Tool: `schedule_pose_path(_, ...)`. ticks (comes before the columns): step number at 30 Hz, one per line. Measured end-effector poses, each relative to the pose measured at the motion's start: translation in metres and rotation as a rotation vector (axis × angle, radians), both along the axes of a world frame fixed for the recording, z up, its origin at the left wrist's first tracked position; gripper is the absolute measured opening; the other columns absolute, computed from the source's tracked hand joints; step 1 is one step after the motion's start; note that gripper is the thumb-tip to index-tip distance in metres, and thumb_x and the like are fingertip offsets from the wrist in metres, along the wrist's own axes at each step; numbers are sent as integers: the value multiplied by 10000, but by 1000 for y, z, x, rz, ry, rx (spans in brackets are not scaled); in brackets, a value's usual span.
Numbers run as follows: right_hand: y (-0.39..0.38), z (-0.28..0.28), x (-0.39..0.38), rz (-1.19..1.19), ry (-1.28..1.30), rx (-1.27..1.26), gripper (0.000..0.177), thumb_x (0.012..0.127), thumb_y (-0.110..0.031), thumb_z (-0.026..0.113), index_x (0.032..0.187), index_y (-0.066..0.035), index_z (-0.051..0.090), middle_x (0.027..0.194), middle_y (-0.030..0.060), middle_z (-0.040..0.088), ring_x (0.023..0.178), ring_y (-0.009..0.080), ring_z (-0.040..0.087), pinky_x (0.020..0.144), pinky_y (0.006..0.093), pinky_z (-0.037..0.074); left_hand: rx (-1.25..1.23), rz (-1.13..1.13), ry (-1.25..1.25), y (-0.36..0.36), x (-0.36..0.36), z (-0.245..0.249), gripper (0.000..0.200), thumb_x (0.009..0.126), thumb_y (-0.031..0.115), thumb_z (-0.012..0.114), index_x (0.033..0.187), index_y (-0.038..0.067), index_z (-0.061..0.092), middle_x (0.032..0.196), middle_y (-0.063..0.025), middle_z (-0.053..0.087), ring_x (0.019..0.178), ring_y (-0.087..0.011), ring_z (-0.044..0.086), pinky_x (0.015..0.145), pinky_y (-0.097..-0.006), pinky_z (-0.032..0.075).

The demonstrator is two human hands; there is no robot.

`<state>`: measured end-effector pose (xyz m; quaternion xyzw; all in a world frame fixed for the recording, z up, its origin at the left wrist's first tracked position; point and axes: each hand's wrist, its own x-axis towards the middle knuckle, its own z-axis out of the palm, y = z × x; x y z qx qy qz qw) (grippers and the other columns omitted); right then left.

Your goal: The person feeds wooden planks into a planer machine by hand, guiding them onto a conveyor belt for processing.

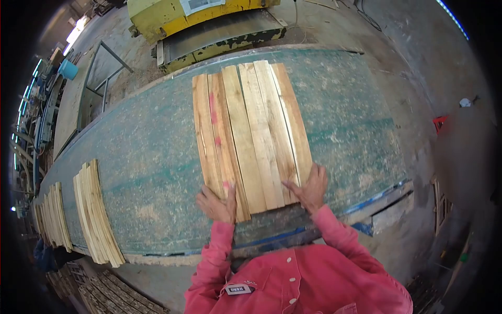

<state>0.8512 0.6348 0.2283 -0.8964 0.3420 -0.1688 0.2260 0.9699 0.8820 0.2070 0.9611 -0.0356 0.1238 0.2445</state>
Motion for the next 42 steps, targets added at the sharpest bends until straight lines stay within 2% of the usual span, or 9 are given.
schedule_pose_path(8, -66, 1, 136, 66, 35, -5, 1066, 601, -665, 871, 1275, 76, 507, 1103, 213, 496, 1044, 404, 503, 911, 511, 401, -67, 0, 63, -57, 126, 10, 944, 732, 571, 842, 1307, -95, 501, 1098, -261, 498, 1048, -464, 493, 921, -544, 407)
schedule_pose_path(12, -141, -14, 322, 138, -20, -277, 1055, 623, -689, 842, 1285, 70, 529, 1113, 234, 540, 1066, 396, 519, 926, 510, 405, 16, 79, -52, -119, 315, -10, 884, 787, 610, 749, 1297, -77, 526, 1184, -329, 540, 1114, -492, 529, 967, -568, 414)
schedule_pose_path(13, -158, 13, 382, 157, 13, -91, 1070, 687, -746, 758, 1347, 62, 517, 1115, 238, 570, 1094, 390, 521, 963, 515, 388, 92, 54, 42, -133, 386, -7, 888, 804, 633, 718, 1320, -63, 519, 1234, -347, 540, 1164, -496, 526, 1001, -571, 409)
schedule_pose_path(17, -208, 14, 518, 149, 72, -200, 948, 850, -734, 574, 1455, -11, 485, 1380, 200, 567, 1312, 397, 452, 1070, 555, 288, 34, 193, -65, -161, 525, 1, 754, 888, 594, 652, 1365, 24, 528, 1263, -263, 593, 1213, -436, 542, 1037, -550, 382)
schedule_pose_path(22, -204, -17, 443, 162, -71, -210, 705, 934, -594, 554, 1406, -70, 563, 1446, 163, 552, 1361, 371, 441, 1118, 547, 259, 81, -276, -317, -64, 410, 8, 435, 960, 383, 639, 1347, 187, 632, 1282, -179, 620, 1219, -353, 557, 1031, -523, 367)
schedule_pose_path(25, -173, -20, 338, 187, -110, -251, 571, 947, -495, 591, 1334, -76, 628, 1413, 179, 563, 1319, 378, 472, 1109, 531, 283, 181, -344, -228, 17, 285, 26, 371, 940, 278, 665, 1301, 191, 673, 1259, -136, 624, 1153, -327, 559, 1014, -473, 353)
schedule_pose_path(32, -25, -1, 117, 228, -239, -92, 375, 834, -192, 753, 1191, -94, 696, 1350, 173, 583, 1278, 383, 499, 1092, 510, 330, 229, 15, 73, 175, 35, 38, 382, 942, 268, 632, 1303, 148, 669, 1247, -188, 591, 1153, -376, 532, 1024, -495, 344)
schedule_pose_path(38, 112, 16, 80, 624, -263, 172, 357, 845, -195, 744, 1190, -115, 702, 1375, 178, 573, 1340, 390, 475, 1143, 543, 289, 239, 115, 67, 203, -49, 55, 452, 931, 298, 641, 1361, 157, 627, 1270, -174, 589, 1182, -381, 523, 1062, -519, 330)
schedule_pose_path(42, 167, -10, 84, 822, -206, 133, 519, 926, -272, 663, 1399, -82, 564, 1530, 220, 438, 1458, 416, 344, 1192, 580, 195, 415, 221, -3, 226, -66, 72, 589, 939, 390, 640, 1476, 179, 524, 1378, -153, 548, 1284, -366, 488, 1104, -544, 307)
